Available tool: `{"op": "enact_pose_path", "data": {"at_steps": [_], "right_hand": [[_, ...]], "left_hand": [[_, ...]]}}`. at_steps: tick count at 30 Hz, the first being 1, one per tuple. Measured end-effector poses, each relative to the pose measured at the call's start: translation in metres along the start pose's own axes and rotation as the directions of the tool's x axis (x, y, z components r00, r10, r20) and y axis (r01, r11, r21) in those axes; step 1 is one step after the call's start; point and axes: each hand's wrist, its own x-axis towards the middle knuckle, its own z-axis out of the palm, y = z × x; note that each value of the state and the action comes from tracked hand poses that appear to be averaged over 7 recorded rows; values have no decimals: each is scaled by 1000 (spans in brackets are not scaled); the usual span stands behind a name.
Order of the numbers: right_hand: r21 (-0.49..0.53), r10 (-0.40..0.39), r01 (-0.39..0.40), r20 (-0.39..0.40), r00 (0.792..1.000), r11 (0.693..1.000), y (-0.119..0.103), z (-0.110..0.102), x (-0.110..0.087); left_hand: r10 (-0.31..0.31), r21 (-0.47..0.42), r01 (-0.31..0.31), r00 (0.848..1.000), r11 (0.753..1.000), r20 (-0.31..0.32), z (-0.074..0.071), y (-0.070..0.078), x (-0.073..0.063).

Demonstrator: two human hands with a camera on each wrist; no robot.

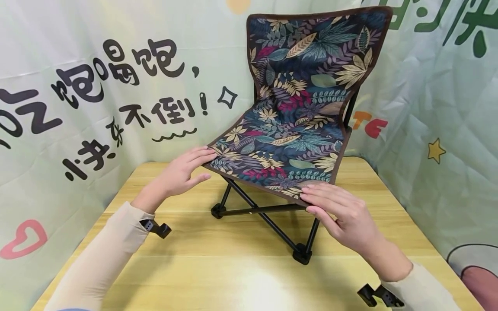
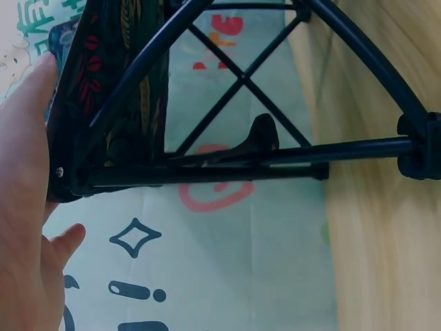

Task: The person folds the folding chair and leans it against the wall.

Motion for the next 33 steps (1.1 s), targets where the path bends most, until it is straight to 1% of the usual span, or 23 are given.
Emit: {"op": "enact_pose_path", "data": {"at_steps": [5,8,12,15,18,26,33], "right_hand": [[-30,33,-33,7,999,999,-9,1,5],[-33,59,-58,17,998,998,-12,1,5],[-40,92,-91,14,996,995,-15,2,6],[-81,118,-117,9,993,990,-19,2,9],[-134,153,-149,21,988,980,-23,3,11],[-205,223,-205,71,972,957,-12,-4,2],[-251,240,-214,75,968,944,-2,-7,-4]], "left_hand": [[60,-40,-62,997,997,-38,1,-8,-2],[107,-57,-111,992,992,-68,1,-12,-2],[182,-76,-190,978,979,-107,0,-18,-1],[226,-91,-238,966,967,-124,0,-22,1],[264,-107,-281,954,954,-143,-1,-26,2],[297,-108,-318,939,942,-176,-5,-20,-6],[322,-96,-346,924,933,-205,-9,-14,-13]]}}
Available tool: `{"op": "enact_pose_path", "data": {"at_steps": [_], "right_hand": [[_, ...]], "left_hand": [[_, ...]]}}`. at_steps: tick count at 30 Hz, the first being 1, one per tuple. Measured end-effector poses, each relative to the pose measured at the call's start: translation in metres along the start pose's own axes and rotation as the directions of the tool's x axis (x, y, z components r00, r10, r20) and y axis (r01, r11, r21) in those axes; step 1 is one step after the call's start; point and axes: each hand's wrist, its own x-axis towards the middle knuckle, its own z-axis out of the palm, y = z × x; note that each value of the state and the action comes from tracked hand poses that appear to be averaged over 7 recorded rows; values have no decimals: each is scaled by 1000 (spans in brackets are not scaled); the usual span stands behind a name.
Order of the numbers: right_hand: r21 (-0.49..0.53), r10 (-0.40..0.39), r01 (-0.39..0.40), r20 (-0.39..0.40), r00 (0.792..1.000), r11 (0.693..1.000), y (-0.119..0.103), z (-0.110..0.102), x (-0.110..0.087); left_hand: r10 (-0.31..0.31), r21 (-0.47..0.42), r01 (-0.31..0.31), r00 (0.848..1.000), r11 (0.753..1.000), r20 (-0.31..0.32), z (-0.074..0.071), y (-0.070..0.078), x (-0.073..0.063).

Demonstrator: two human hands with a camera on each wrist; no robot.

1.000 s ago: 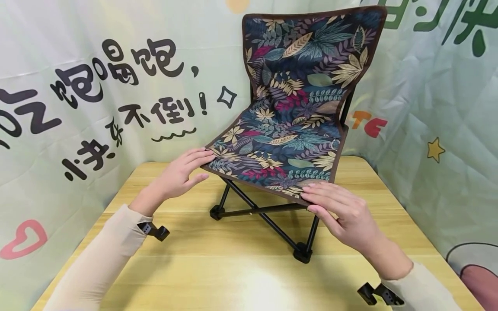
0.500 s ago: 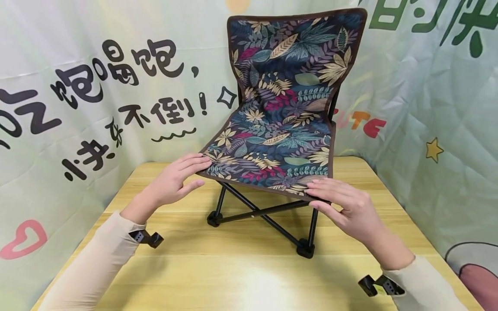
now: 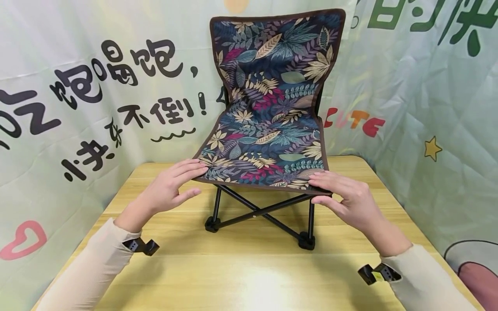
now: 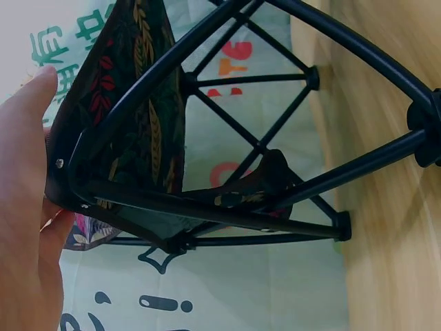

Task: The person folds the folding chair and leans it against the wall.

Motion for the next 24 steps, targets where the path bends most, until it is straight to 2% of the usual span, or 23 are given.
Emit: {"op": "enact_pose_path", "data": {"at_steps": [6,14,24], "right_hand": [[-63,46,-44,20,999,997,3,3,-3],[-93,90,-88,24,996,992,6,6,-8],[-108,107,-113,-61,992,988,-7,14,-7]], "left_hand": [[20,-9,-20,1000,1000,-2,0,-4,-3],[40,-36,-41,999,999,-24,1,-7,-5],[126,-55,-132,988,990,-89,4,-21,-3]]}}
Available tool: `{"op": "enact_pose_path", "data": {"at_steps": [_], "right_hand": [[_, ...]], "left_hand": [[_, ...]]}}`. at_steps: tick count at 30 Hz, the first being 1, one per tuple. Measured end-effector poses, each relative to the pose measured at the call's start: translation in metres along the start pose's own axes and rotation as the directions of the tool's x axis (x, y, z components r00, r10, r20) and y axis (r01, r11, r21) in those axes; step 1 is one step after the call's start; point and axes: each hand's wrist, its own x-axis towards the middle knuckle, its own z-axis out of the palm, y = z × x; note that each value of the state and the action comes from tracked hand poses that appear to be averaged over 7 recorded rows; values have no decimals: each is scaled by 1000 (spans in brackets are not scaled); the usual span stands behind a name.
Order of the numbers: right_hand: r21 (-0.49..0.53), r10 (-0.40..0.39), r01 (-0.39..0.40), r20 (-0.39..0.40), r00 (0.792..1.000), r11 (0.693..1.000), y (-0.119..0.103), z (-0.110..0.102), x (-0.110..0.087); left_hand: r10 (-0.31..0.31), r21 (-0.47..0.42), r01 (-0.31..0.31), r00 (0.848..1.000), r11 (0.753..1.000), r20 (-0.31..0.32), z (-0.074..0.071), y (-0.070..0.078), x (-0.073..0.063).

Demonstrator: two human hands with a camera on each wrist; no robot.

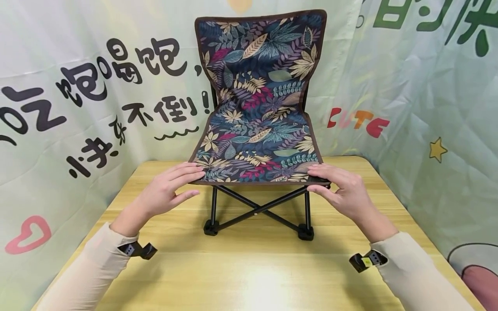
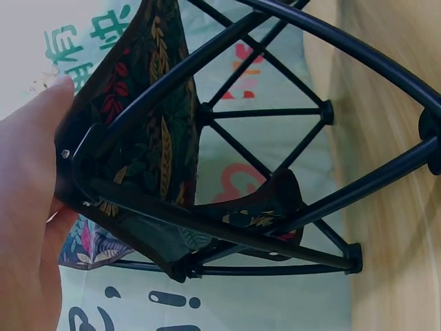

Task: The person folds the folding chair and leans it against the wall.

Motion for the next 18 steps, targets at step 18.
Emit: {"op": "enact_pose_path", "data": {"at_steps": [18], "right_hand": [[-4,4,-4,-24,1000,1000,5,3,-7]], "left_hand": [[-20,-20,19,1000,1000,-15,3,0,0]]}}
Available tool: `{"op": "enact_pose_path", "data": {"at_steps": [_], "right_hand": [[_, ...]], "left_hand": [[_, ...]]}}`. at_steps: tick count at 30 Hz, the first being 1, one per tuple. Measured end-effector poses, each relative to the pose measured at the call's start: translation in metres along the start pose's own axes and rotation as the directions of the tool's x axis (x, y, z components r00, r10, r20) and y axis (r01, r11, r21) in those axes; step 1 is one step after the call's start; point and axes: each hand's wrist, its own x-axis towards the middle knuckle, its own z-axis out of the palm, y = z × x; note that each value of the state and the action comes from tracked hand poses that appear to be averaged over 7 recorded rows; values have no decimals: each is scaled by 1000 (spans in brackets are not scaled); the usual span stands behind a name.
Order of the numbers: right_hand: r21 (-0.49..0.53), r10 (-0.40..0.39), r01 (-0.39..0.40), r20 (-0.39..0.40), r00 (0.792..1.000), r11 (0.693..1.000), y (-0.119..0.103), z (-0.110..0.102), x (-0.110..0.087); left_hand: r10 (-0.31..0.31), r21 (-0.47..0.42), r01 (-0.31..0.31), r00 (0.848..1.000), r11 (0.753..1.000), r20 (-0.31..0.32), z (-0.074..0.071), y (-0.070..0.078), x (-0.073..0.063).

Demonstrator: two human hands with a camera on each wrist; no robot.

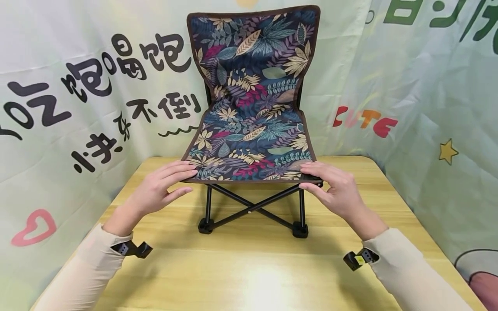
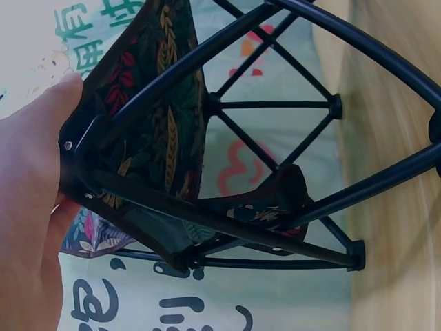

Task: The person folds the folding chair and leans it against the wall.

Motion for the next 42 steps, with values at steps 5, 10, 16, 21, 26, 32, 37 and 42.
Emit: {"op": "enact_pose_path", "data": {"at_steps": [5,10,16,21,26,32,37,42], "right_hand": [[12,-13,12,35,999,1000,-4,-4,-4],[9,-42,41,45,998,999,-8,-7,-4],[24,-43,42,37,998,999,-2,-8,-4],[13,-47,45,130,990,999,7,-15,-5],[-32,-29,39,274,961,999,18,-20,0],[16,-47,45,327,944,999,26,-23,5],[20,-47,43,306,951,999,25,-24,6],[36,-104,98,248,963,995,22,-23,8]], "left_hand": [[21,-9,-21,999,1000,-30,2,1,0],[21,-20,-22,998,1000,-55,5,0,-2],[-35,-62,32,998,998,-52,4,-6,-5],[-68,-74,70,997,995,20,3,-15,-7],[-98,-111,107,992,988,83,2,-25,-8],[-121,-132,136,986,982,113,0,-29,-8],[-110,-122,124,988,985,109,0,-27,-6],[-100,-81,110,989,991,112,-1,-25,-1]]}}
